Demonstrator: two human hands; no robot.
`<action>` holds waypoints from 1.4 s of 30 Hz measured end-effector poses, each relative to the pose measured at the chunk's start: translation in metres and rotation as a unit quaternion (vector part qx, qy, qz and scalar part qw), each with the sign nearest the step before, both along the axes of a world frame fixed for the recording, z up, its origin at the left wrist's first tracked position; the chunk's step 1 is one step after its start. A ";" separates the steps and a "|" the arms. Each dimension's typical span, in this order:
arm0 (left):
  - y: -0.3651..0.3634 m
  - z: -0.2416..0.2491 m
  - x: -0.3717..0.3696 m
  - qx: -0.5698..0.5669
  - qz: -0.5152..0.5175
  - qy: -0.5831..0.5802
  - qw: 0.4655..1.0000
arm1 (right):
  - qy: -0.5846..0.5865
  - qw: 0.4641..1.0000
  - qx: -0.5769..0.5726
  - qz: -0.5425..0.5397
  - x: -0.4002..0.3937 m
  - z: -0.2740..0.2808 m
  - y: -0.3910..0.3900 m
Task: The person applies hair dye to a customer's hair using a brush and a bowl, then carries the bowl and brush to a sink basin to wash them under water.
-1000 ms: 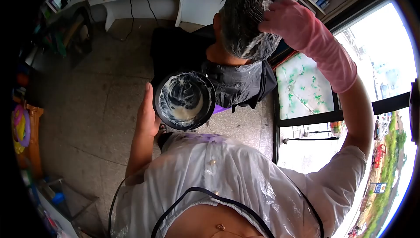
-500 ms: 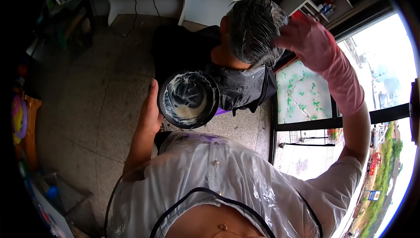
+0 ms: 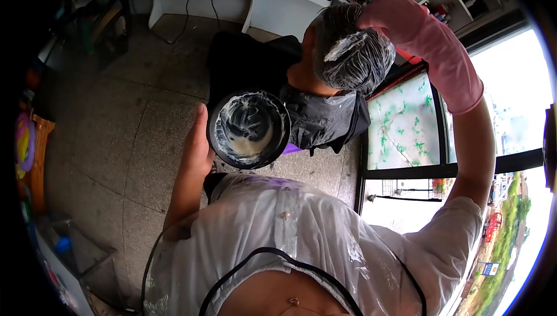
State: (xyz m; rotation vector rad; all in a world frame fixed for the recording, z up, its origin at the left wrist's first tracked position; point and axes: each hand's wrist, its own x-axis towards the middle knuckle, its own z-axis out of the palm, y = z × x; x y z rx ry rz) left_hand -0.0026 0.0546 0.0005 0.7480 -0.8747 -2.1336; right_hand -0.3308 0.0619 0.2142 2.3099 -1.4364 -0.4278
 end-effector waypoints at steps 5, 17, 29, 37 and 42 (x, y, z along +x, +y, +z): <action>-0.006 -0.004 0.001 0.009 -0.020 0.016 1.000 | -0.007 0.999 -0.025 0.019 -0.008 0.002 0.051; -0.005 -0.002 0.003 0.010 -0.034 0.019 0.999 | 0.032 0.999 -0.005 0.018 0.015 -0.014 0.098; 0.004 -0.001 0.002 0.008 -0.002 0.026 1.000 | 0.167 0.982 -0.060 -0.062 0.088 -0.064 0.018; -0.003 0.000 0.002 0.006 -0.025 -0.012 1.000 | 0.109 0.989 -0.084 -0.051 0.068 -0.058 0.082; -0.010 -0.011 0.004 -0.017 -0.035 -0.052 0.998 | 0.131 0.977 -0.080 -0.149 0.068 -0.062 0.127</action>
